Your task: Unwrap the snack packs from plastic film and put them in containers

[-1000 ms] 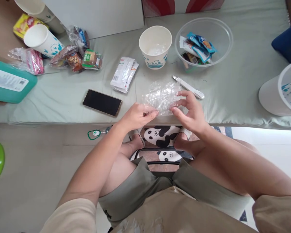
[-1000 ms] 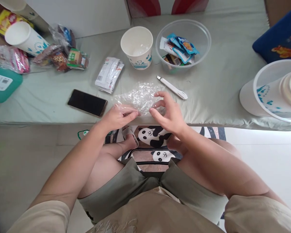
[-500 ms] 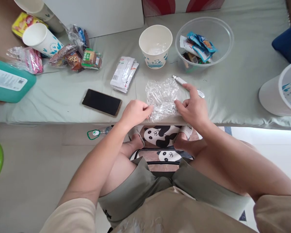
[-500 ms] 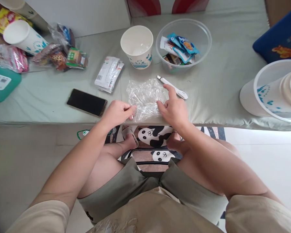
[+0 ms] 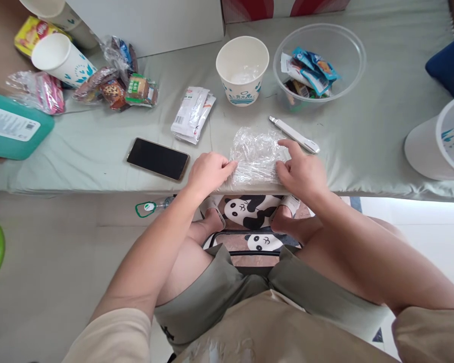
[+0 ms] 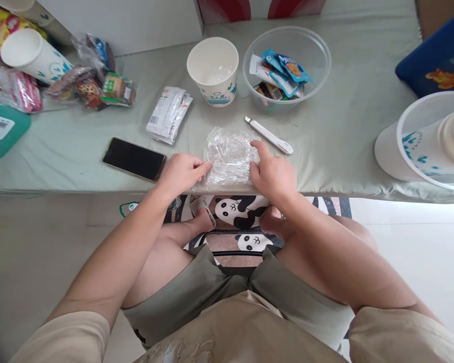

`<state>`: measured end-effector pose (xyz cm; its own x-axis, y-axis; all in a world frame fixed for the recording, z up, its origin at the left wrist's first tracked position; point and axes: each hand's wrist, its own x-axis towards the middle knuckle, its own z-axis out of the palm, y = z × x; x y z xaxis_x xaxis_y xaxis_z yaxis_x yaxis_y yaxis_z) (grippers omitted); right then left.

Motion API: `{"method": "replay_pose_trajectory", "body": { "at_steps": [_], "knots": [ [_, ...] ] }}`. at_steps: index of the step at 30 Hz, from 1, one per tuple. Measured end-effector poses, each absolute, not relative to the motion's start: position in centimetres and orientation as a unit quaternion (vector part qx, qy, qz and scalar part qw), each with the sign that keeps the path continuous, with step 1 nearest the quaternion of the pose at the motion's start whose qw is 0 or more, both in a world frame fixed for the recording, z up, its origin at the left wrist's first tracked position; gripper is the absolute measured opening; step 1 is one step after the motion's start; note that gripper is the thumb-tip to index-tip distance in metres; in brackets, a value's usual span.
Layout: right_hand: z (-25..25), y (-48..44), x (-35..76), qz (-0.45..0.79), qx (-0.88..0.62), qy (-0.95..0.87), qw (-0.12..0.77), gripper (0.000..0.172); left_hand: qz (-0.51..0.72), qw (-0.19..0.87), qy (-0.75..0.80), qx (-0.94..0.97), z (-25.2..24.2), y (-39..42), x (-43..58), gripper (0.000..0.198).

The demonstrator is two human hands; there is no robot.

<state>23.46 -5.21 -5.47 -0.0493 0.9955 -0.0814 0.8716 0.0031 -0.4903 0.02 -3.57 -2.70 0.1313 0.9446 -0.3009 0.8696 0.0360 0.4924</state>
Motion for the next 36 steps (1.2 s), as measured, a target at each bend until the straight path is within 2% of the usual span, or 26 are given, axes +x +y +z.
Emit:
{"method": "replay_pose_trajectory", "body": {
  "at_steps": [7, 11, 14, 16, 18, 19, 21, 23, 25, 27, 33, 36],
  "knots": [
    [-5.0, -5.2, 24.3, 0.185, -0.675, -0.696, 0.161, 0.044, 0.060, 0.274, 0.670, 0.687, -2.6, -3.5, 0.0, 0.059],
    [-4.7, -5.4, 25.2, 0.109, -0.622, -0.721, 0.286, 0.026, 0.143, 0.181, 0.704, 0.672, -2.5, -3.7, -0.5, 0.059],
    [-5.0, -5.9, 24.5, 0.062, -0.497, -0.788, 0.357, 0.019, 0.234, 0.098, 0.687, 0.681, -2.6, -4.0, -0.8, 0.052],
    [-5.6, -6.4, 23.4, 0.057, -0.414, -0.843, 0.339, 0.028, 0.253, 0.081, 0.642, 0.719, -2.9, -4.1, -0.6, 0.042],
    [-6.3, -6.8, 22.2, 0.065, -0.391, -0.876, 0.274, 0.047, 0.244, 0.091, 0.568, 0.781, -3.4, -4.3, -0.2, 0.024],
    [-6.7, -7.0, 21.8, 0.072, -0.404, -0.882, 0.234, 0.058, 0.228, 0.102, 0.528, 0.812, -3.7, -4.4, 0.1, 0.022],
    [-7.1, -7.3, 21.3, 0.088, -0.449, -0.873, 0.168, 0.073, 0.168, 0.129, 0.481, 0.851, -4.0, -4.5, 0.5, 0.041],
    [-7.2, -7.4, 21.2, 0.100, -0.487, -0.858, 0.132, 0.077, 0.097, 0.151, 0.489, 0.853, -4.2, -4.7, 0.8, 0.058],
    [-7.1, -7.4, 21.4, 0.105, -0.502, -0.850, 0.120, 0.071, 0.056, 0.158, 0.517, 0.840, -4.1, -4.9, 0.8, 0.065],
    [-6.9, -7.2, 21.7, 0.102, -0.510, -0.845, 0.124, 0.061, 0.055, 0.152, 0.530, 0.832, -3.8, -5.0, 0.7, 0.064],
    [-6.5, -6.2, 22.6, 0.104, -0.506, -0.831, 0.207, 0.025, 0.118, 0.146, 0.510, 0.840, -3.0, -4.9, 0.5, 0.026],
    [-6.2, -5.8, 23.0, 0.136, -0.463, -0.828, 0.284, 0.022, 0.134, 0.183, 0.436, 0.871, -3.0, -4.9, 0.4, 0.044]
  ]
}}
